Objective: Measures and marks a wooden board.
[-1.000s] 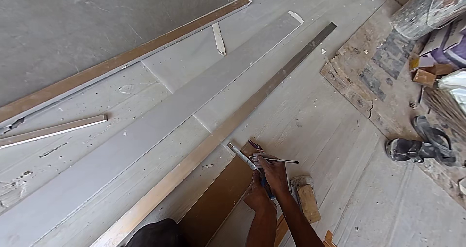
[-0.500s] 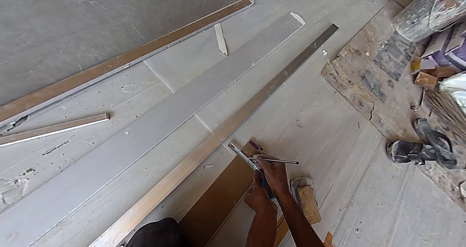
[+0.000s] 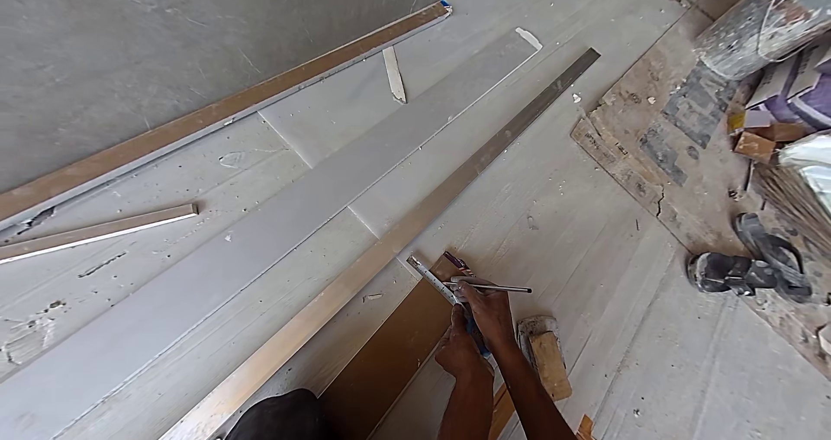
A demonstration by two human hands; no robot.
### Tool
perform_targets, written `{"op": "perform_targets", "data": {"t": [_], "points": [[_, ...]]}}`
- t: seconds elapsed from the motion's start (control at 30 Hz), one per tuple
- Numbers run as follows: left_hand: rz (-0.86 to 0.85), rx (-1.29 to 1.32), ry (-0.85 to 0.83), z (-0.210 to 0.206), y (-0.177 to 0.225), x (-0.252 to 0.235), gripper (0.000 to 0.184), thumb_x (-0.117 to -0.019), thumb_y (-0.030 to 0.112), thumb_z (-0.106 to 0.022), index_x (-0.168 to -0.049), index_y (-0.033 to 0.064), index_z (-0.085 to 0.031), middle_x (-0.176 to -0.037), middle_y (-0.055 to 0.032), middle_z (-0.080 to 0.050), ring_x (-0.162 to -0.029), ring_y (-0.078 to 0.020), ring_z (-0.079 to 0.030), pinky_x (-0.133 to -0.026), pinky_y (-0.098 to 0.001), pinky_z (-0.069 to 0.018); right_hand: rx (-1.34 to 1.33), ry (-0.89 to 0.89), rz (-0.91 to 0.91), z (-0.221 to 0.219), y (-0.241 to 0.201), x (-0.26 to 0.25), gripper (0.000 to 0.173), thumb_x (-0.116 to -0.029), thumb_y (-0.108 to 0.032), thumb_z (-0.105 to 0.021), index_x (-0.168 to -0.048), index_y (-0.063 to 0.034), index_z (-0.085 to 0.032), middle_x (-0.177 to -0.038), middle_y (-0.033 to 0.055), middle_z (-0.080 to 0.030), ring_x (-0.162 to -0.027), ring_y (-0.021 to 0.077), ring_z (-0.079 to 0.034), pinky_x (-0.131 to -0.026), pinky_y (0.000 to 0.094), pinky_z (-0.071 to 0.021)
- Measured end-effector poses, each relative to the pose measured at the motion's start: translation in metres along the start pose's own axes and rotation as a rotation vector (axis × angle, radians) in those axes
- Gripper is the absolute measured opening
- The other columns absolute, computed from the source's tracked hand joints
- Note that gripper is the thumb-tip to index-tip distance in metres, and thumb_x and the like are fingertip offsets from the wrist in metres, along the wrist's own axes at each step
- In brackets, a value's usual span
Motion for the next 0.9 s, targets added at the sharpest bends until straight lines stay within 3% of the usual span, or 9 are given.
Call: {"op": "perform_targets", "data": {"t": [0.17,0.4,0.57,0.6,0.67,0.73,0.8,0.87,0.9], "points": [[-0.013,-0.045,0.014,0.002,0.001,-0.001,0.040,-0.0918,0.036,-0.077,-0.093,-0.0032,-0.073,-0.091,-0.0185,-0.071,-0.085,-0.0294,-0.067,-0.078,-0.0481,-0.0539,-0.097,0.002,-0.014,0.002,0.003,-0.001,0.013,-0.0962,-0.020,-0.073,-0.099,-0.0110,-0.081,-0.087,0.0056,-0.078,-0.079,0.0178,-0.074,-0.076,0.0366,-0.0615],[-0.005,-0.043,0.012,0.001,0.000,-0.002,0.041,-0.0910,0.039,-0.078,-0.091,-0.0024,-0.073,-0.089,-0.0181,-0.071,-0.083,-0.0291,-0.067,-0.076,-0.0482,-0.0545,-0.252,0.035,0.047,0.015,-0.007,0.007,0.016,-0.0979,-0.015,-0.068,-0.104,-0.0040,-0.079,-0.089,0.0121,-0.078,-0.083,0.0231,-0.076,-0.081,0.0376,-0.0635],[-0.180,0.024,-0.086,0.003,0.004,0.005,0.039,-0.0975,0.034,-0.070,-0.085,-0.0033,-0.070,-0.078,-0.0146,-0.069,-0.070,-0.0221,-0.065,-0.067,-0.0380,-0.0553,-0.259,0.299,0.363,0.067,-0.038,0.043,0.036,-0.1086,-0.020,-0.044,-0.107,-0.0014,-0.074,-0.101,0.0094,-0.078,-0.099,0.0222,-0.075,-0.093,0.0416,-0.0617],[-0.225,0.040,-0.127,0.004,0.007,0.010,0.039,-0.1000,0.032,-0.067,-0.085,-0.0033,-0.070,-0.078,-0.0135,-0.069,-0.069,-0.0202,-0.065,-0.066,-0.0351,-0.0555,-0.205,0.358,0.416,0.078,-0.044,0.054,0.039,-0.1105,-0.021,-0.039,-0.104,-0.0026,-0.072,-0.096,0.0061,-0.077,-0.096,0.0184,-0.074,-0.091,0.0383,-0.0613],[-0.282,0.071,-0.214,0.007,0.020,0.021,0.037,-0.1039,0.029,-0.061,-0.087,-0.0032,-0.068,-0.081,-0.0122,-0.069,-0.071,-0.0179,-0.065,-0.067,-0.0310,-0.0553,-0.015,0.396,0.452,0.086,-0.048,0.071,0.040,-0.1114,-0.027,-0.035,-0.101,-0.0068,-0.068,-0.074,-0.0036,-0.065,-0.067,0.0089,-0.066,-0.064,0.0281,-0.0584],[-0.332,0.045,-0.293,0.010,0.036,0.029,0.035,-0.1048,0.028,-0.059,-0.088,-0.0024,-0.065,-0.078,-0.0115,-0.064,-0.068,-0.0177,-0.062,-0.062,-0.0304,-0.0539,0.162,0.270,0.431,0.077,-0.037,0.089,0.041,-0.1095,-0.037,-0.040,-0.108,-0.0083,-0.069,-0.074,-0.0015,-0.057,-0.058,0.0099,-0.053,-0.053,0.0296,-0.0477],[-0.393,-0.055,-0.355,0.014,0.055,0.036,0.033,-0.1044,0.030,-0.060,-0.103,-0.0029,-0.062,-0.080,-0.0118,-0.061,-0.067,-0.0179,-0.059,-0.061,-0.0317,-0.0527,0.237,0.064,0.384,0.056,-0.023,0.110,0.049,-0.1057,-0.048,-0.046,-0.128,-0.0092,-0.067,-0.096,0.0023,-0.063,-0.070,0.0101,-0.057,-0.059,0.0287,-0.0508],[-0.488,-0.234,-0.407,0.019,0.071,0.043,0.049,-0.1045,0.041,-0.057,-0.127,-0.0022,-0.055,-0.090,-0.0130,-0.063,-0.075,-0.0179,-0.062,-0.066,-0.0330,-0.0540,0.116,-0.162,0.233,0.029,0.000,0.132,0.067,-0.1034,-0.059,-0.044,-0.144,-0.0075,-0.054,-0.121,0.0044,-0.067,-0.086,0.0102,-0.064,-0.069,0.0295,-0.0556],[-0.517,-0.329,-0.420,0.024,0.073,0.047,0.057,-0.1054,0.048,-0.051,-0.135,-0.0009,-0.051,-0.101,-0.0149,-0.064,-0.086,-0.0198,-0.064,-0.075,-0.0357,-0.0556,0.011,-0.226,0.162,0.018,0.010,0.144,0.069,-0.1035,-0.058,-0.044,-0.146,-0.0047,-0.050,-0.121,0.0052,-0.068,-0.080,0.0097,-0.063,-0.064,0.0289,-0.0535]]}}
Point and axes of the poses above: each hand's wrist, its own x-axis away from the middle knuckle, its own z-axis out of the back of the hand, y = z × x, the point moved 10 cm from there along -x, towards the middle knuckle
